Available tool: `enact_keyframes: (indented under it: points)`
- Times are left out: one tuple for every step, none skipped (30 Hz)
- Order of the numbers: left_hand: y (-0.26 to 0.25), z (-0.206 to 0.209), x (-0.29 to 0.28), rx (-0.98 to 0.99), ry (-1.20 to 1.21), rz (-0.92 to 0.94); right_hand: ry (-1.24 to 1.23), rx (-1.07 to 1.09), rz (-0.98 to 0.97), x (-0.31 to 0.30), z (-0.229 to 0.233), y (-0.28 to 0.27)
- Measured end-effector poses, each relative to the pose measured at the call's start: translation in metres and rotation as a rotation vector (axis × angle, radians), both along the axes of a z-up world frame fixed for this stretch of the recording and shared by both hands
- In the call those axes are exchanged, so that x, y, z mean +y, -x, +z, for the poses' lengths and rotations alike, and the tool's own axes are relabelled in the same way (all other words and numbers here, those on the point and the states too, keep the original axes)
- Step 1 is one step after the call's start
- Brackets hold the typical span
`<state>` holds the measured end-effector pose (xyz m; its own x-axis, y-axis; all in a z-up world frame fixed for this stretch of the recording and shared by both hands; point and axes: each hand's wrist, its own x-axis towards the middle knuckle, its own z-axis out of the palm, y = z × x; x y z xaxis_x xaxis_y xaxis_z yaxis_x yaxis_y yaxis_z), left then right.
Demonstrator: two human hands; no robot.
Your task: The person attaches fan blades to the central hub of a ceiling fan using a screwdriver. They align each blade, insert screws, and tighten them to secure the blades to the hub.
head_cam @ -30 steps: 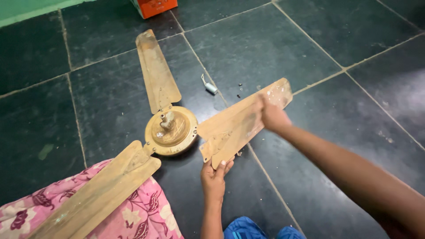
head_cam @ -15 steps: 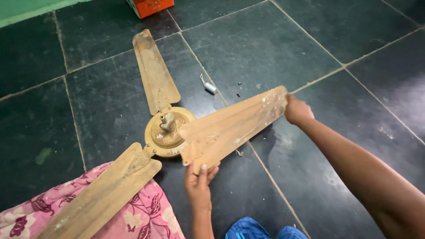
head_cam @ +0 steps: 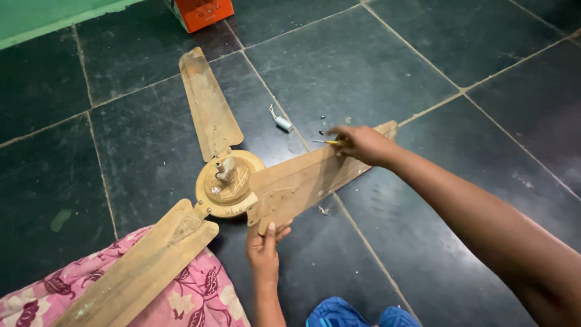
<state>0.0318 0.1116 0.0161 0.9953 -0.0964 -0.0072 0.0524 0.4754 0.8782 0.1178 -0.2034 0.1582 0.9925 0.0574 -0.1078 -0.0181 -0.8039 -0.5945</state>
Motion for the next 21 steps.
enact_keyframes:
  points:
    - [0.000,0.000,-0.002,0.052,0.018,0.061,0.101,-0.011,0.011,0.001,0.004,0.003]
    - [-0.002,0.000,-0.005,0.103,0.036,0.120,0.203,-0.023,0.019,0.002,0.007,0.008]
    - [-0.003,0.000,-0.009,0.155,0.055,0.178,0.305,-0.034,0.027,0.001,0.009,0.014]
    - [-0.003,0.000,-0.014,0.135,0.134,0.181,0.284,-0.117,0.037,0.001,0.009,0.023]
    - [-0.004,0.000,-0.019,0.116,0.213,0.184,0.263,-0.200,0.048,0.002,0.008,0.032]
    - [-0.004,0.000,-0.027,0.098,0.296,0.181,0.246,-0.283,0.053,-0.001,0.008,0.043]
    - [-0.004,-0.001,-0.033,0.076,0.348,0.148,0.229,-0.306,0.003,-0.004,0.008,0.051]
    - [-0.003,-0.003,-0.039,0.055,0.398,0.110,0.212,-0.328,-0.052,-0.007,0.008,0.060]
    - [-0.003,-0.005,-0.045,0.035,0.450,0.073,0.195,-0.350,-0.107,-0.010,0.006,0.068]
    - [-0.001,-0.008,-0.052,0.034,0.477,0.010,0.184,-0.417,-0.097,-0.013,0.003,0.075]
    - [0.001,-0.011,-0.058,0.034,0.505,-0.052,0.175,-0.483,-0.087,-0.016,-0.001,0.082]
    - [0.002,-0.013,-0.067,0.031,0.537,-0.118,0.173,-0.553,-0.078,-0.022,-0.003,0.087]
    - [0.005,-0.015,-0.074,0.028,0.547,-0.154,0.179,-0.484,-0.088,-0.025,-0.008,0.091]
    - [0.009,-0.016,-0.080,0.028,0.558,-0.197,0.186,-0.415,-0.106,-0.028,-0.015,0.095]
    - [0.011,-0.016,-0.087,0.027,0.570,-0.240,0.198,-0.438,-0.077,-0.033,-0.022,0.099]
    - [0.011,-0.017,-0.089,0.041,0.592,-0.238,0.205,-0.457,-0.050,-0.035,-0.032,0.103]
    - [0.010,-0.017,-0.089,0.055,0.614,-0.236,0.217,-0.474,-0.005,-0.040,-0.043,0.107]
    - [0.010,-0.018,-0.087,0.075,0.633,-0.234,0.227,-0.486,0.039,-0.044,-0.054,0.112]
    - [0.010,-0.019,-0.086,0.104,0.621,-0.226,0.250,-0.478,0.055,-0.046,-0.066,0.117]
    - [0.011,-0.021,-0.083,0.130,0.608,-0.209,0.270,-0.470,0.080,-0.047,-0.076,0.121]
    - [0.011,-0.023,-0.082,0.156,0.594,-0.192,0.289,-0.462,0.106,-0.048,-0.085,0.128]
